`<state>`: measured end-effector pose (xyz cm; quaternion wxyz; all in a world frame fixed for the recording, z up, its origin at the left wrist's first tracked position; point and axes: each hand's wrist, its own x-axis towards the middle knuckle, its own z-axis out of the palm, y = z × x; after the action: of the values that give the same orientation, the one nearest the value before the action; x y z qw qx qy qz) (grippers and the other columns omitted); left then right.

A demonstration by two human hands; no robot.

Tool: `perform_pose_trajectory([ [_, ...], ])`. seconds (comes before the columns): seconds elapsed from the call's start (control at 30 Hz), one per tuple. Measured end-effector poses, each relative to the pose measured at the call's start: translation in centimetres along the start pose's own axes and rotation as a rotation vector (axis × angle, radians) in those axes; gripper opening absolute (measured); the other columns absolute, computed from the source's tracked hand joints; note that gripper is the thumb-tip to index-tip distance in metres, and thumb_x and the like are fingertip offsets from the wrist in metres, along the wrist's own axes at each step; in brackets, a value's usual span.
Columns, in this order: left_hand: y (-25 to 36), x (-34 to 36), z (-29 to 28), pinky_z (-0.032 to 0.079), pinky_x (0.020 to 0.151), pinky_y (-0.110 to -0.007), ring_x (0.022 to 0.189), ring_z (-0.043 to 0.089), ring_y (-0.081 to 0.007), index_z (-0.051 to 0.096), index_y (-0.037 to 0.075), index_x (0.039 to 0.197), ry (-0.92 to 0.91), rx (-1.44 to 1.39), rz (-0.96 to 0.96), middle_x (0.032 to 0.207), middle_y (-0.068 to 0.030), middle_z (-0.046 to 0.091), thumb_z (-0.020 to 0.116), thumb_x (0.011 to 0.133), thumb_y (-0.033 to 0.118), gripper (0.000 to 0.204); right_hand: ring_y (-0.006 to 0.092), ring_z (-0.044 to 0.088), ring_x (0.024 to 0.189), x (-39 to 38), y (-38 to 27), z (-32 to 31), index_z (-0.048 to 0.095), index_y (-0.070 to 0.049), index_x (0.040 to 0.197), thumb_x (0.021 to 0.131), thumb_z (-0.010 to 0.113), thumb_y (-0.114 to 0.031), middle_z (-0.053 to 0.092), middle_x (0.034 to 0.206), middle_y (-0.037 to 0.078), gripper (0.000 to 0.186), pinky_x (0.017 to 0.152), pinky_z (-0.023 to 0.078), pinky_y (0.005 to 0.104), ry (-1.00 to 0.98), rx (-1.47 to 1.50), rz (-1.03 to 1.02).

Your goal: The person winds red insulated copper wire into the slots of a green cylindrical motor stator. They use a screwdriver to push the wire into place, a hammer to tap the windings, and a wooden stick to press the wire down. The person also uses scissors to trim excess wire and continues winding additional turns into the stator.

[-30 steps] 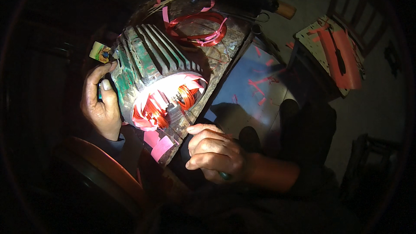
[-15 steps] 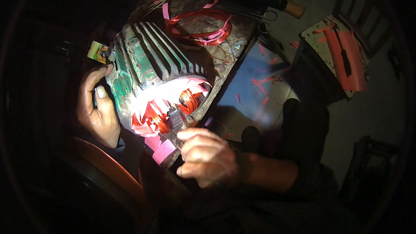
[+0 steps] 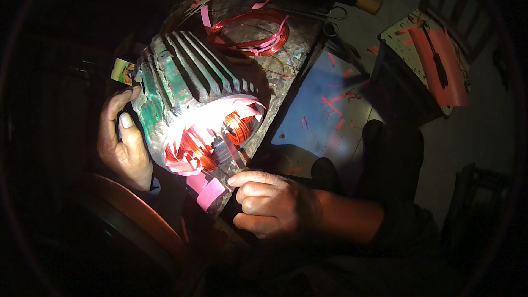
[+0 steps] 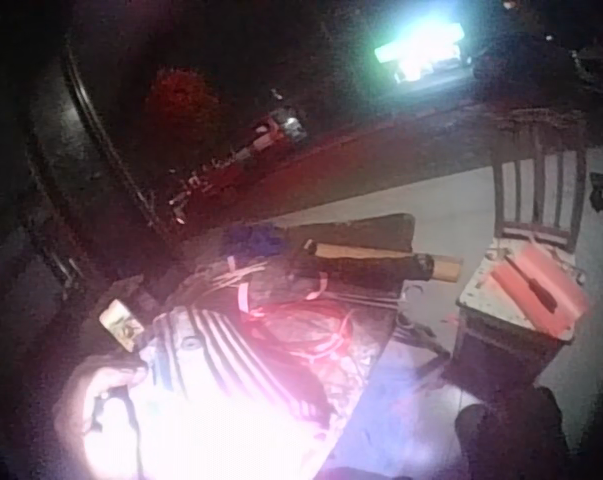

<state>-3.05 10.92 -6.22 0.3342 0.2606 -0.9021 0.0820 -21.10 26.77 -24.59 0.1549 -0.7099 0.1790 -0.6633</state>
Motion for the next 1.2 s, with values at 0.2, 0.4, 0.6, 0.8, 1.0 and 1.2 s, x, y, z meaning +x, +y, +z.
perform_pose_trajectory([
  [0.2, 0.0, 0.0, 0.2, 0.058, 0.101, -0.044, 0.111, 0.073, -0.0328, 0.069, -0.006, 0.123, 0.009, -0.02, 0.005, 0.117, -0.0189, 0.075, 0.053, 0.106, 0.013, 0.03, 0.023, 0.061, 0.074, -0.1, 1.1, 0.3, 0.066, -0.002, 0.093, 0.076, 0.069, -0.01, 0.048, 0.074, 0.004, 0.019, 0.109, 0.058, 0.051, -0.055, -0.14, -0.15],
  [0.4, -0.6, -0.3, 0.3, 0.057, 0.102, -0.044, 0.112, 0.072, -0.0323, 0.068, -0.006, 0.125, 0.015, -0.056, 0.011, 0.119, -0.0193, 0.075, 0.053, 0.11, 0.02, 0.034, 0.0226, 0.061, 0.075, -0.6, 1.0, -0.3, 0.065, -0.002, 0.092, 0.075, 0.069, -0.011, 0.047, 0.074, 0.004, 0.019, 0.111, 0.057, 0.0518, -0.101, -0.074, -0.129],
  [0.6, -0.7, -0.4, 0.3, 0.057, 0.102, -0.043, 0.113, 0.072, -0.032, 0.067, -0.005, 0.127, 0.009, -0.082, 0.001, 0.119, -0.02, 0.074, 0.053, 0.111, 0.022, 0.035, 0.0255, 0.063, 0.077, 0.4, 3.0, 0.7, 0.065, -0.002, 0.092, 0.079, 0.072, -0.013, 0.051, 0.077, 0.005, 0.018, 0.11, 0.057, 0.0528, -0.036, -0.167, -0.142],
  [0.8, -0.4, 0.0, -0.1, 0.058, 0.102, -0.043, 0.113, 0.072, -0.032, 0.068, -0.005, 0.125, -0.012, -0.02, 0.025, 0.119, -0.0194, 0.074, 0.054, 0.111, 0.021, 0.034, 0.0271, 0.063, 0.076, 1.6, 4.3, 1.2, 0.064, -0.002, 0.088, 0.081, 0.071, -0.013, 0.053, 0.076, 0.007, 0.014, 0.104, 0.057, 0.0513, -0.01, -0.073, -0.097],
  [1.0, -0.3, -0.3, 0.2, 0.058, 0.101, -0.043, 0.113, 0.072, -0.0312, 0.07, -0.005, 0.125, 0.017, -0.032, -0.001, 0.119, -0.0184, 0.075, 0.053, 0.11, 0.019, 0.032, 0.0261, 0.061, 0.074, 1.6, 2.4, -0.1, 0.062, -0.003, 0.082, 0.078, 0.07, -0.011, 0.047, 0.074, 0.006, 0.012, 0.104, 0.057, 0.0511, -0.04, -0.031, -0.104],
  [1.2, -0.8, -0.4, 0.3, 0.057, 0.103, -0.043, 0.114, 0.072, -0.0317, 0.069, -0.005, 0.126, 0.029, -0.086, 0.008, 0.12, -0.0189, 0.075, 0.052, 0.109, 0.016, 0.033, 0.0267, 0.058, 0.073, 2.9, 1.7, -0.5, 0.061, -0.004, 0.084, 0.077, 0.069, -0.011, 0.047, 0.076, 0.006, 0.014, 0.102, 0.057, 0.0503, 0.004, 0.063, -0.045],
])
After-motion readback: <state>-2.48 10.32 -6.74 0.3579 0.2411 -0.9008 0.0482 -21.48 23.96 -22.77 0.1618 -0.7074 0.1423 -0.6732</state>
